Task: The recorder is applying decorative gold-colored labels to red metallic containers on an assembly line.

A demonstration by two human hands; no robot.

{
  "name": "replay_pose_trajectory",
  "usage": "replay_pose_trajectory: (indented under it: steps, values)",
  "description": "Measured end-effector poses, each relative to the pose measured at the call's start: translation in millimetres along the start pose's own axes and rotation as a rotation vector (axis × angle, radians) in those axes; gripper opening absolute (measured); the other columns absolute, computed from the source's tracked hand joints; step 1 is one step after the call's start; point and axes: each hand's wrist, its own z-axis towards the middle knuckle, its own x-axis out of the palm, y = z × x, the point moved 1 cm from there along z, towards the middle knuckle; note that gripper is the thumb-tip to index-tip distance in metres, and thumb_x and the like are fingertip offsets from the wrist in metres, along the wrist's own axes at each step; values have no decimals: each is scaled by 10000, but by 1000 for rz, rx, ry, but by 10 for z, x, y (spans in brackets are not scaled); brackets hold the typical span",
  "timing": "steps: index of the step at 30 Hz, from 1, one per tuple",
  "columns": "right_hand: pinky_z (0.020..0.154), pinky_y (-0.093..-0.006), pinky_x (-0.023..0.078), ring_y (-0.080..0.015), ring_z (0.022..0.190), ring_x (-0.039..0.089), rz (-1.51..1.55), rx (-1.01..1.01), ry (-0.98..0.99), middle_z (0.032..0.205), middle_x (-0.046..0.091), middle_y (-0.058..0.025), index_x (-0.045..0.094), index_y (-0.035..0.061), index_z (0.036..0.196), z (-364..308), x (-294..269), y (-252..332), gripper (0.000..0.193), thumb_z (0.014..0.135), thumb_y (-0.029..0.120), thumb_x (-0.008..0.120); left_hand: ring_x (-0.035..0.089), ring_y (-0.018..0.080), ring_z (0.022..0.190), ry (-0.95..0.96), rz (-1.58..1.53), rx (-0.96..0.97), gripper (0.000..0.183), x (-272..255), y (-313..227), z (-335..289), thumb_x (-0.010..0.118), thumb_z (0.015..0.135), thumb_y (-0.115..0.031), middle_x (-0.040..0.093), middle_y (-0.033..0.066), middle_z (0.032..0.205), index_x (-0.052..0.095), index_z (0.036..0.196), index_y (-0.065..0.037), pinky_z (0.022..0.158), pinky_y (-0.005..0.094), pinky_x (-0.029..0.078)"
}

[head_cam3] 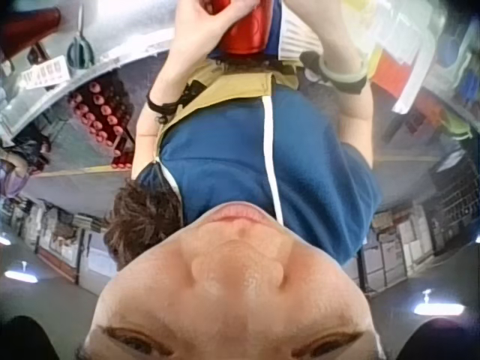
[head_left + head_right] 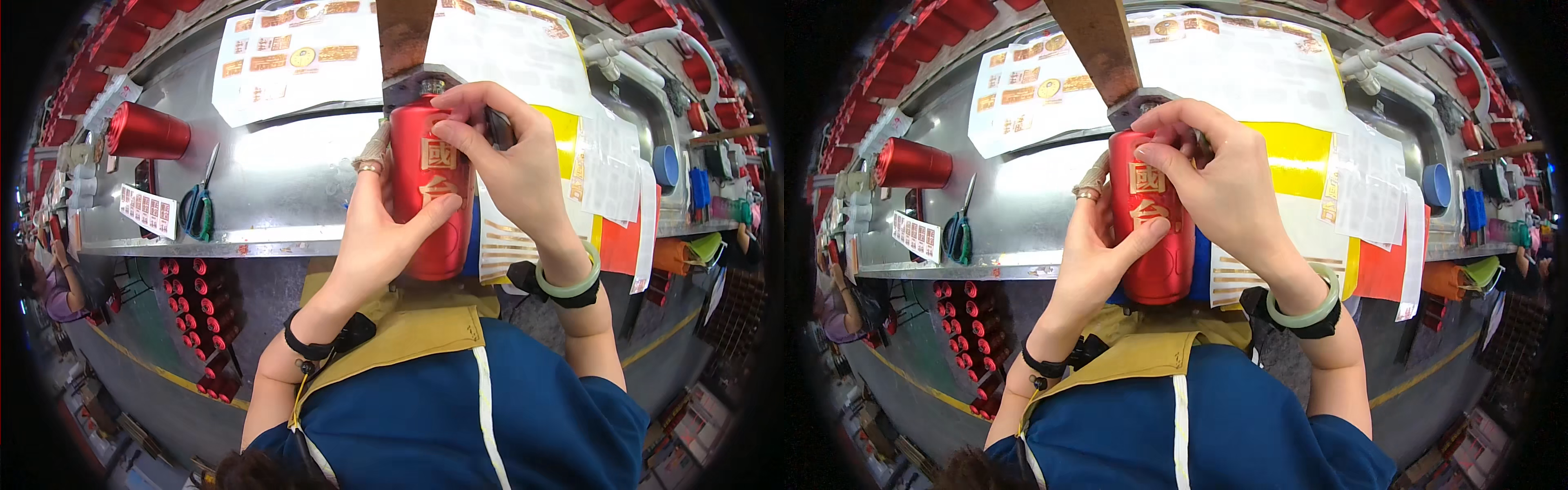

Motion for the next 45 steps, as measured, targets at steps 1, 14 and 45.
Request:
replay_pose_trajectory:
  steps: [1,14,45]
  values:
    - [624,-224,446,-58,705,512,2,-1,3,781,629,15,753,26,1049,1,0,3,167,882,32,757,564,255,1339,-3,1,1,906,1,-8,-4,823,901,-150,525,186,1460,255,1581,39,1118,409,474]
    - [635,-234,454,-71,707,529,-15,-15,6,788,646,-2,751,24,1054,11,-24,-27,172,884,43,758,496,237,1393,39,-150,-15,787,-55,1,7,696,1011,-144,453,194,1534,221,1609,44,1154,393,433]
    - [792,-199,439,-40,849,539,499,456,-45,941,588,35,489,-4,1454,-437,-86,-288,613,970,232,780,515,222,1379,21,-205,-67,732,-86,-10,11,660,1032,-123,462,170,1545,239,1618,3,1140,382,448]
